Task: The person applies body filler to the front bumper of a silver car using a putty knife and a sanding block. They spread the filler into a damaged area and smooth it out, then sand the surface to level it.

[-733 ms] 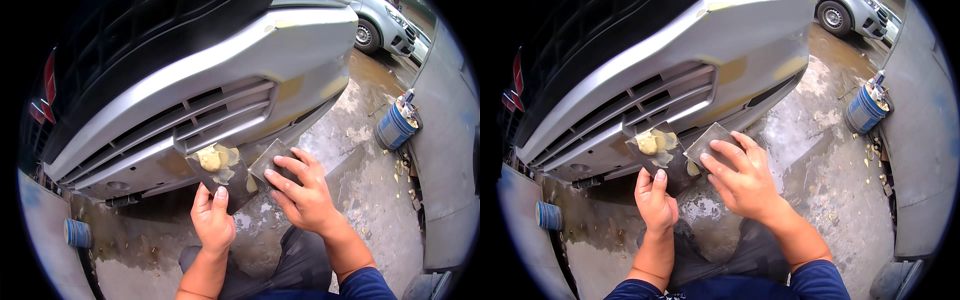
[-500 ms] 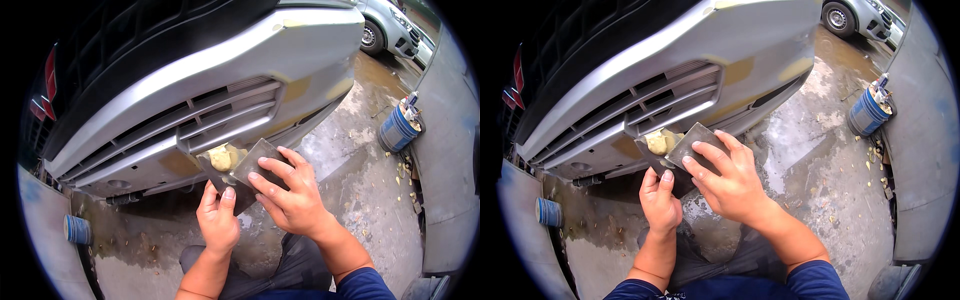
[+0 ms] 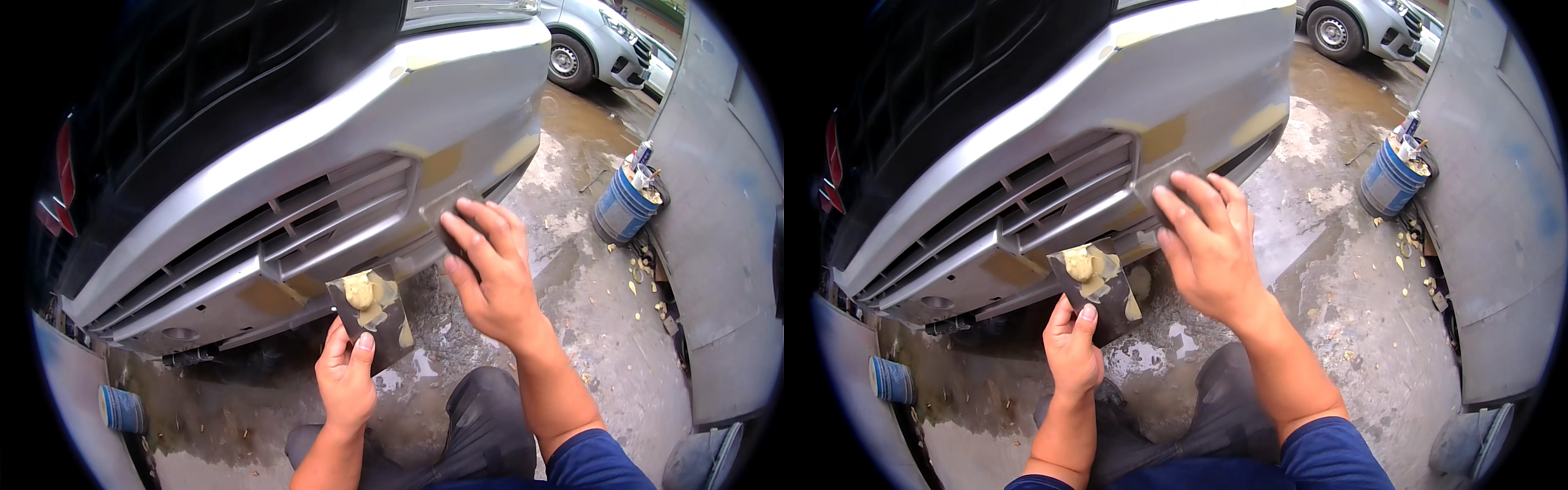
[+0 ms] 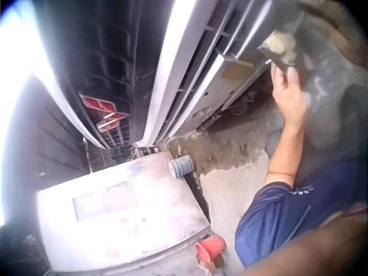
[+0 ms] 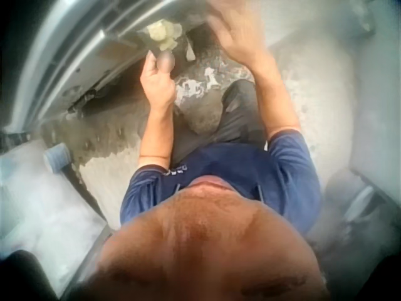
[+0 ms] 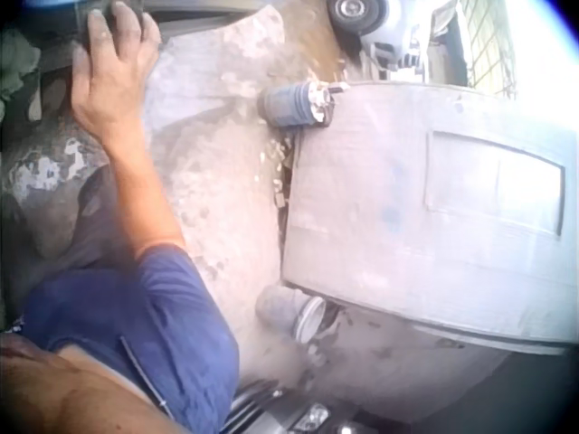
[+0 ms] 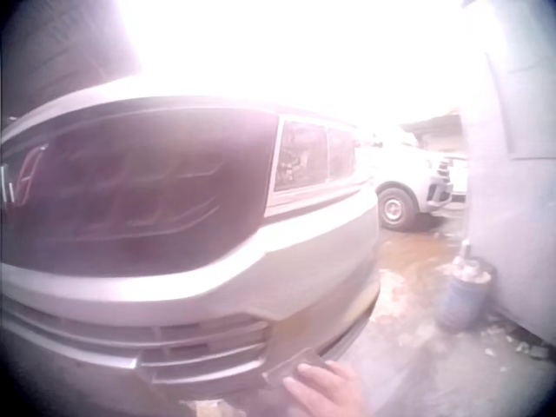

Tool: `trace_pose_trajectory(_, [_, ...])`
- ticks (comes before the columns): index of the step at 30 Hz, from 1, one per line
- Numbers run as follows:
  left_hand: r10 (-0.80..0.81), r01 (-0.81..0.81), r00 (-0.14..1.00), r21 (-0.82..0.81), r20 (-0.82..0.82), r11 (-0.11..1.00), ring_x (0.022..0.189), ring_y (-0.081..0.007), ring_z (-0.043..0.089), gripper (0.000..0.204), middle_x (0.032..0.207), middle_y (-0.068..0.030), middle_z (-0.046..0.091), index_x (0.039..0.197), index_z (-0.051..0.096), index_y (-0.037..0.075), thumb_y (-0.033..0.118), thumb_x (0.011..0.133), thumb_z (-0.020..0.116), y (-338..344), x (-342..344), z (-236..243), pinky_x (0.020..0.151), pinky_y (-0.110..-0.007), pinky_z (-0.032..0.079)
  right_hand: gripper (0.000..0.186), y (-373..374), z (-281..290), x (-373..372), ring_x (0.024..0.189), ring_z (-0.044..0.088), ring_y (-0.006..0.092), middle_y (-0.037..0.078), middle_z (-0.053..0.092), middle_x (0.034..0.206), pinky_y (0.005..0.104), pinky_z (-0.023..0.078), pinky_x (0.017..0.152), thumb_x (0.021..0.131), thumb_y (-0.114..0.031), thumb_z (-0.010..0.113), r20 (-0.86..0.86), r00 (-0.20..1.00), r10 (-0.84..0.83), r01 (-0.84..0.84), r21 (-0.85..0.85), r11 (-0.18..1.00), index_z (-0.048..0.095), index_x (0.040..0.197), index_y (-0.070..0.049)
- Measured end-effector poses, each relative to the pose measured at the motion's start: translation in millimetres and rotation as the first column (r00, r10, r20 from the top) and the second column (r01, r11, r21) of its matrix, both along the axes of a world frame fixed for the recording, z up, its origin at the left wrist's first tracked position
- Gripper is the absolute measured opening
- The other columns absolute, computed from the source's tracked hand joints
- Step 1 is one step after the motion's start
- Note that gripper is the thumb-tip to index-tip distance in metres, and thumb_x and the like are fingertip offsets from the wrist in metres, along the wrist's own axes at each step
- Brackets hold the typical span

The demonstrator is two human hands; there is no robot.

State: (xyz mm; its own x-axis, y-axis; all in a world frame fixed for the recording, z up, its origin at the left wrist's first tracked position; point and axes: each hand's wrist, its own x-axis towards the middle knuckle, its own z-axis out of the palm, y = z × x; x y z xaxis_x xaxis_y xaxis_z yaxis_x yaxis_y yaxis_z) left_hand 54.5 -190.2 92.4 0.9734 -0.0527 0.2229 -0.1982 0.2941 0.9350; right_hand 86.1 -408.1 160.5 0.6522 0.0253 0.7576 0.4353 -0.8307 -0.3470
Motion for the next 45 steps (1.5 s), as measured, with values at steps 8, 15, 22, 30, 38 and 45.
trace_pose_trajectory(8, [-0.122, 0.113, 0.971, -0.059, -0.207, 0.992, 0.106, -0.0117, 0.058, 0.031, 0.117, -0.0055, 0.065, 0.128, 0.057, -0.005, 0.003, 0.098, 0.055, -5.3, 1.0, -19.6, 0.099, -0.028, 0.043, 0.047, 6.5, 29.4, 41.9, 0.123, 0.042, 0.0425, 0.007, 0.047, 0.140, 0.0571, 0.037, 0.098, 0.086, -0.014, 0.066, 0.040, 0.992, -0.119, 0.121, -0.050, 0.991, 0.057, 0.132, -0.016])
trace_pose_trajectory(15, [-0.136, 0.137, 0.949, -0.018, -0.283, 0.990, 0.101, -0.0097, 0.058, 0.027, 0.113, -0.0048, 0.066, 0.123, 0.060, -0.005, 0.002, 0.098, 0.055, -3.8, 5.3, -39.7, 0.094, -0.026, 0.044, 0.049, 28.0, 27.7, 47.3, 0.118, 0.043, 0.0439, 0.010, 0.049, 0.137, 0.0563, 0.039, 0.094, 0.084, -0.013, 0.067, 0.087, 0.982, -0.168, 0.177, -0.117, 0.977, 0.057, 0.131, -0.012])
trace_pose_trajectory(22, [-0.144, 0.143, 0.946, -0.026, -0.289, 0.989, 0.100, -0.0096, 0.058, 0.027, 0.112, -0.0053, 0.066, 0.124, 0.060, -0.005, 0.002, 0.097, 0.054, -4.1, 10.0, -39.9, 0.093, -0.025, 0.044, 0.046, 26.6, 40.4, 36.9, 0.119, 0.045, 0.0412, 0.008, 0.050, 0.138, 0.0535, 0.040, 0.097, 0.086, -0.014, 0.064, 0.035, 0.983, -0.178, 0.180, -0.105, 0.978, 0.058, 0.131, -0.013])
trace_pose_trajectory(30, [-0.138, 0.141, 0.942, -0.013, -0.307, 0.990, 0.101, -0.0101, 0.058, 0.028, 0.113, -0.0063, 0.066, 0.124, 0.059, -0.006, 0.001, 0.097, 0.053, -5.9, 12.0, -38.2, 0.093, -0.025, 0.044, 0.044, 45.6, 33.6, 37.3, 0.115, 0.046, 0.0422, 0.010, 0.052, 0.133, 0.0535, 0.042, 0.088, 0.084, -0.014, 0.066, 0.076, 0.974, -0.212, 0.223, -0.183, 0.958, 0.060, 0.127, -0.010])
trace_pose_trajectory(38, [-0.134, 0.138, 0.948, -0.005, -0.288, 0.990, 0.100, -0.0098, 0.058, 0.028, 0.113, -0.0061, 0.066, 0.124, 0.059, -0.006, -0.001, 0.097, 0.052, -5.6, 12.2, -41.6, 0.092, -0.025, 0.044, 0.045, 50.0, 48.0, 40.7, 0.115, 0.047, 0.0413, 0.010, 0.053, 0.134, 0.0521, 0.042, 0.094, 0.086, -0.016, 0.065, 0.062, 0.983, -0.172, 0.177, -0.090, 0.980, 0.059, 0.131, -0.012])
trace_pose_trajectory(45, [-0.113, 0.116, 0.946, -0.007, -0.304, 0.993, 0.098, -0.0099, 0.059, 0.028, 0.110, -0.0058, 0.067, 0.123, 0.059, -0.006, -0.001, 0.097, 0.052, -6.6, 13.0, -35.3, 0.091, -0.025, 0.046, 0.048, 48.2, 42.7, 36.0, 0.114, 0.046, 0.0419, 0.009, 0.050, 0.136, 0.0533, 0.042, 0.093, 0.084, -0.014, 0.066, 0.026, 0.979, -0.203, 0.205, -0.141, 0.969, 0.058, 0.131, -0.012])
